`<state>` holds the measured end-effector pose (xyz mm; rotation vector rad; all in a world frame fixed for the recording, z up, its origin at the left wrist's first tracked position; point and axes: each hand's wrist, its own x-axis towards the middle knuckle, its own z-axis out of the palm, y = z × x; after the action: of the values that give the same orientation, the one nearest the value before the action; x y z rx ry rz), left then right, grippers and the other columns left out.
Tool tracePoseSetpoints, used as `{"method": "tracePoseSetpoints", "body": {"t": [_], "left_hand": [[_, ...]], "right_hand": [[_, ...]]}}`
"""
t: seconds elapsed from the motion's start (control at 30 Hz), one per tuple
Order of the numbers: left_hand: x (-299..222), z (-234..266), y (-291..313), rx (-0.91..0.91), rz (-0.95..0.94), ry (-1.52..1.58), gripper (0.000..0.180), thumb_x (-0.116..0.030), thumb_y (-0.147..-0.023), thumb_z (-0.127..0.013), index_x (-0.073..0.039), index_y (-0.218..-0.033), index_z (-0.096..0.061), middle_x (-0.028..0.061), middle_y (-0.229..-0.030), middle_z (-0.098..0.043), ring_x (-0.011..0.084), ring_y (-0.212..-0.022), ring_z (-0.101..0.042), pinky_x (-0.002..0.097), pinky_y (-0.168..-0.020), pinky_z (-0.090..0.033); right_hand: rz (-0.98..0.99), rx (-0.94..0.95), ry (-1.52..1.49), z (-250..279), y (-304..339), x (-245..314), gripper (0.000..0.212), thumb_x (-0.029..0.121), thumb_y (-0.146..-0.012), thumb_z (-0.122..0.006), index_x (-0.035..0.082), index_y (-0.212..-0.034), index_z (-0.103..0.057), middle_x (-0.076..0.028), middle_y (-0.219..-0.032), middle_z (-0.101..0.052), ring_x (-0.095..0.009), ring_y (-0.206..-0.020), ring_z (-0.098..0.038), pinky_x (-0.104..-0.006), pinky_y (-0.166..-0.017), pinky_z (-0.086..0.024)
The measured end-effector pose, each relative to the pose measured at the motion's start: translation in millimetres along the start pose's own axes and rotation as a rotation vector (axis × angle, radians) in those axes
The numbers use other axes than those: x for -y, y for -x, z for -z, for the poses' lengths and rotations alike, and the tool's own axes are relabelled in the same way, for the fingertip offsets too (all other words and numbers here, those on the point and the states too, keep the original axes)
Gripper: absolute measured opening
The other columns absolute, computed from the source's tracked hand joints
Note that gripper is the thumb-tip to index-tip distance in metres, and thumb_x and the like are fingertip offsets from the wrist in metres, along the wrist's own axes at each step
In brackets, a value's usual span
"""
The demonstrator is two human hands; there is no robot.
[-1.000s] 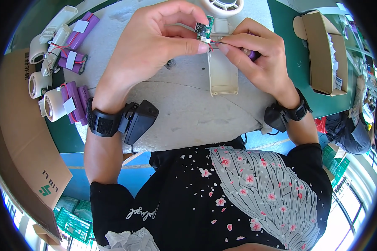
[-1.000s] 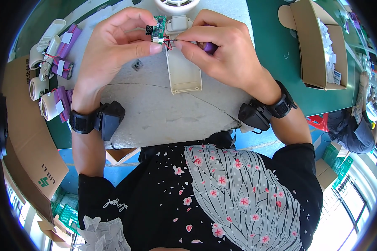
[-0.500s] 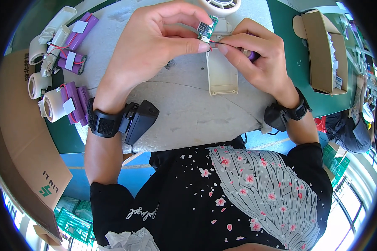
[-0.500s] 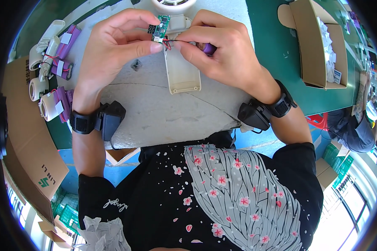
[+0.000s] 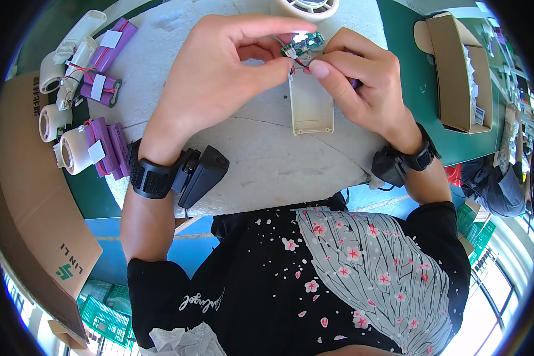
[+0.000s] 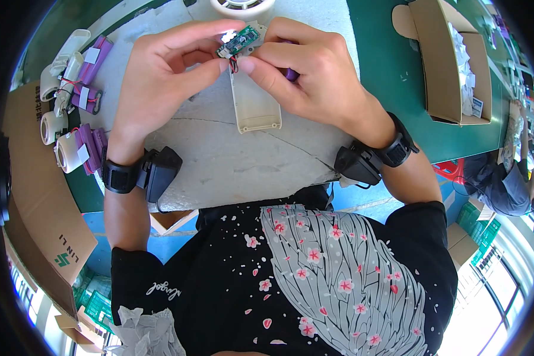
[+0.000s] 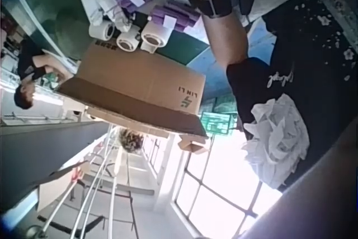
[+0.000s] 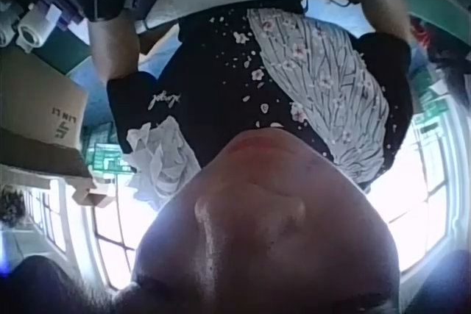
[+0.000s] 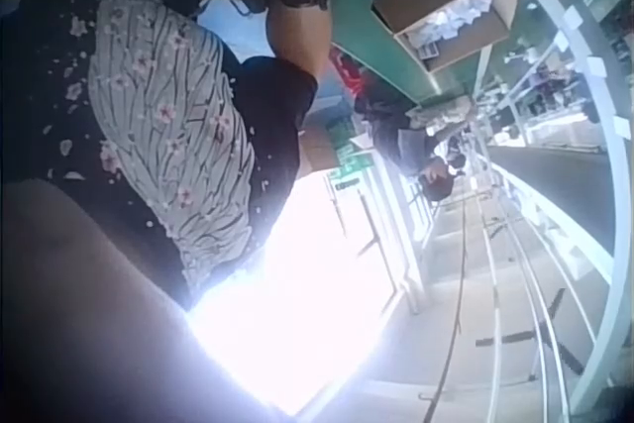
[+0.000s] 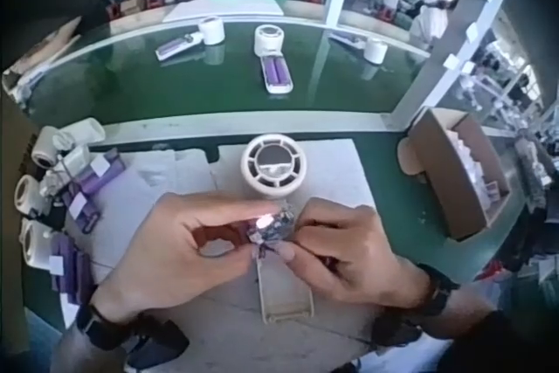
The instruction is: The person connects a circuit board to a battery pack by hand, inserts the battery pack into a plastic housing, and then applies a piece of tape to a second battery pack.
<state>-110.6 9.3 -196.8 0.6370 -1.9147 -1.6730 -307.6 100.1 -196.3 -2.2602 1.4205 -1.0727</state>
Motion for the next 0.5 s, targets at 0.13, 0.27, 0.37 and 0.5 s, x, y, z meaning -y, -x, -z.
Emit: {"method": "tracePoseSetpoints", "body": {"t": [0.13, 0.27, 0.37, 0.5], "left_hand": [[4, -1, 0, -0.001, -0.114, -0.113, 0.039, -0.001, -0.080, -0.064, -0.009, -0.118, -0.068, 0.0068, -0.083, -0.068, 0.0112, -0.075, -0.065, 0.0243, -0.071, -0.053], [-4, -1, 2, 0.086, -0.045, -0.176, 0.043, 0.010, -0.083, -0.059, -0.003, -0.124, -0.063, 0.0051, -0.107, -0.066, 0.0096, -0.093, -0.062, 0.0258, -0.086, -0.051], [-5, -6, 1, 0.003, -0.036, -0.136, 0.038, 0.010, -0.083, -0.059, -0.002, -0.119, -0.064, 0.0046, -0.106, -0.066, 0.0097, -0.092, -0.062, 0.0258, -0.087, -0.051], [-5, -8, 3, -0.035, -0.004, -0.080, 0.033, 0.008, -0.084, -0.060, -0.001, -0.115, -0.065, 0.0041, -0.103, -0.066, 0.0091, -0.092, -0.062, 0.0263, -0.087, -0.051]], "right_hand": [[-0.074, -0.087, 0.017, -4, 0, 2, 0.008, 0.004, -0.081, -0.070, 0.001, -0.087, -0.065, -0.005, -0.079, -0.058, -0.011, -0.058, -0.049, -0.0241, -0.051, -0.038], [-0.339, -0.132, -0.023, -5, 1, 15, 0.020, 0.002, -0.077, -0.072, 0.002, -0.096, -0.064, -0.004, -0.084, -0.060, -0.009, -0.059, -0.048, -0.0220, -0.051, -0.038], [-0.300, -0.119, 0.036, -3, -6, 18, 0.027, 0.001, -0.075, -0.075, 0.003, -0.100, -0.063, -0.004, -0.088, -0.061, -0.009, -0.060, -0.049, -0.0211, -0.052, -0.039], [-0.187, -0.126, 0.094, -5, -8, 14, 0.032, 0.002, -0.073, -0.077, 0.003, -0.102, -0.064, -0.005, -0.090, -0.063, -0.010, -0.064, -0.053, -0.0213, -0.055, -0.043]]}}
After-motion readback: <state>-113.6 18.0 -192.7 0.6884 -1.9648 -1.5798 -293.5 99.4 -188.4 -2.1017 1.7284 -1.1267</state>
